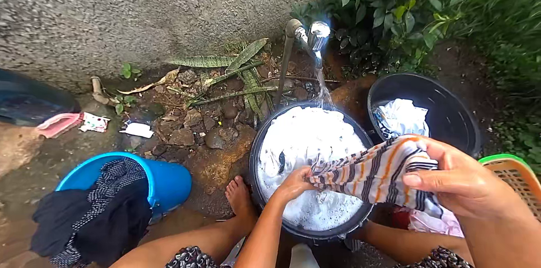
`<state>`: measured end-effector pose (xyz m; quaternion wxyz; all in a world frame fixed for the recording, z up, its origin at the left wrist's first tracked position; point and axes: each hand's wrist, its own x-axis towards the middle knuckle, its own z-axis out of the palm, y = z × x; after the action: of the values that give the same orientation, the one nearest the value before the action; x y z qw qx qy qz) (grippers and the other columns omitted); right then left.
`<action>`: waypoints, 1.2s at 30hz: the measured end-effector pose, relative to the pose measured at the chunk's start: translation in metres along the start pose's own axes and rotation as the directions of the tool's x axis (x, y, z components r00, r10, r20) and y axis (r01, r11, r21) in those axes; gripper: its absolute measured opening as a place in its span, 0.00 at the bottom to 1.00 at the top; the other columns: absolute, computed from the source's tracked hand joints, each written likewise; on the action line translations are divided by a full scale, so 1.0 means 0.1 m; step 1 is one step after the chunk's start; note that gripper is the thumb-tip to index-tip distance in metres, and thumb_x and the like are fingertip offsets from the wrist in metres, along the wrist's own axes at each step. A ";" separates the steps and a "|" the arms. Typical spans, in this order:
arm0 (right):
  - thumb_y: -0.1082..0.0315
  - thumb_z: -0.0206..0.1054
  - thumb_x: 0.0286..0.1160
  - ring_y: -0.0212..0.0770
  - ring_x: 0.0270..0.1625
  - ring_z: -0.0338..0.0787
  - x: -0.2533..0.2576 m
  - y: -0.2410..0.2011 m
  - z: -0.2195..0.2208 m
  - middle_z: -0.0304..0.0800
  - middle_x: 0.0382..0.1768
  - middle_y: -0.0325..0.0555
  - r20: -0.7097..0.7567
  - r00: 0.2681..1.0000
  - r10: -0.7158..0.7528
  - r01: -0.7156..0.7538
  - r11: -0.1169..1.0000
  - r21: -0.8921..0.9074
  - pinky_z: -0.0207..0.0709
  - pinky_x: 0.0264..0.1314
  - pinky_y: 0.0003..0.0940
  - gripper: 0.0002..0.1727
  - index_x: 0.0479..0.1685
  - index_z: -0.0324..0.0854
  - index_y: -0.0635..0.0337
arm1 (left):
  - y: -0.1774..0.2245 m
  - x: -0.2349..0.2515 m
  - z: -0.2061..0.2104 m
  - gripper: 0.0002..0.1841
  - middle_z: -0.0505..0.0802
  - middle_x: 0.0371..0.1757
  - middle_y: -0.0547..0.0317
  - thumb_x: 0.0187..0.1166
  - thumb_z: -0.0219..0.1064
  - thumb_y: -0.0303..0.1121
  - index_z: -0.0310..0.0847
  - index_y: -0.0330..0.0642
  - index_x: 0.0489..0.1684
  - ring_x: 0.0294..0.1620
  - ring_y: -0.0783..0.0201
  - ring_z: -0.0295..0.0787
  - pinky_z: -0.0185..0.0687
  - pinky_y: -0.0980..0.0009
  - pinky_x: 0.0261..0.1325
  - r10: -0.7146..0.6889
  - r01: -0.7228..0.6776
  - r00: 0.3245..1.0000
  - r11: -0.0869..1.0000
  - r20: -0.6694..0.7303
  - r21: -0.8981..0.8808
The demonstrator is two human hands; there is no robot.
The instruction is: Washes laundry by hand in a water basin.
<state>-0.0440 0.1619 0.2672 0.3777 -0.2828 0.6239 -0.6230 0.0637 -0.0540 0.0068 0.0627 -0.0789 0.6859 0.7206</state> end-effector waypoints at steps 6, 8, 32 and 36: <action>0.66 0.56 0.89 0.26 0.36 0.90 0.17 0.65 -0.26 0.92 0.39 0.34 -0.404 0.893 0.199 -0.301 0.931 -0.206 0.85 0.38 0.24 0.12 0.61 0.82 0.54 | -0.07 -0.31 -0.46 0.05 0.77 0.78 0.43 0.53 0.71 0.21 0.79 0.36 0.21 0.81 0.58 0.69 0.70 0.60 0.78 0.015 0.000 0.968 0.998 -0.250 0.061; 0.63 0.53 0.92 0.29 0.35 0.87 0.33 1.15 -0.31 0.89 0.39 0.39 -0.412 0.838 0.359 -0.458 0.872 -0.172 0.83 0.38 0.29 0.15 0.65 0.80 0.58 | -0.19 -0.23 -0.39 0.04 0.76 0.79 0.40 0.59 0.70 0.22 0.82 0.32 0.27 0.82 0.54 0.70 0.71 0.57 0.78 -0.091 0.123 0.975 0.981 -0.205 0.152; 0.67 0.58 0.73 0.27 0.36 0.85 0.82 1.75 -0.21 0.86 0.29 0.33 -0.038 0.930 0.364 -0.366 0.925 -0.103 0.80 0.44 0.32 0.10 0.33 0.85 0.56 | 0.35 0.79 -0.09 0.30 0.83 0.75 0.37 0.71 0.72 0.22 0.74 0.34 0.78 0.79 0.42 0.77 0.64 0.40 0.83 -0.332 0.069 0.878 0.801 0.346 0.595; 0.61 0.63 0.74 0.19 0.34 0.88 0.36 0.74 -0.42 0.92 0.30 0.25 -0.211 0.949 -0.233 0.278 0.936 0.217 0.83 0.37 0.19 0.11 0.35 0.93 0.44 | -0.32 0.64 -0.15 0.21 0.88 0.68 0.39 0.74 0.73 0.30 0.84 0.32 0.65 0.74 0.48 0.82 0.69 0.45 0.82 -0.221 0.143 0.957 0.921 0.187 0.361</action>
<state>-0.0899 0.1604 0.1872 0.2665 -0.2553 0.5320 -0.7621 0.0076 -0.0687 -0.0385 0.2195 -0.0487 0.7794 0.5848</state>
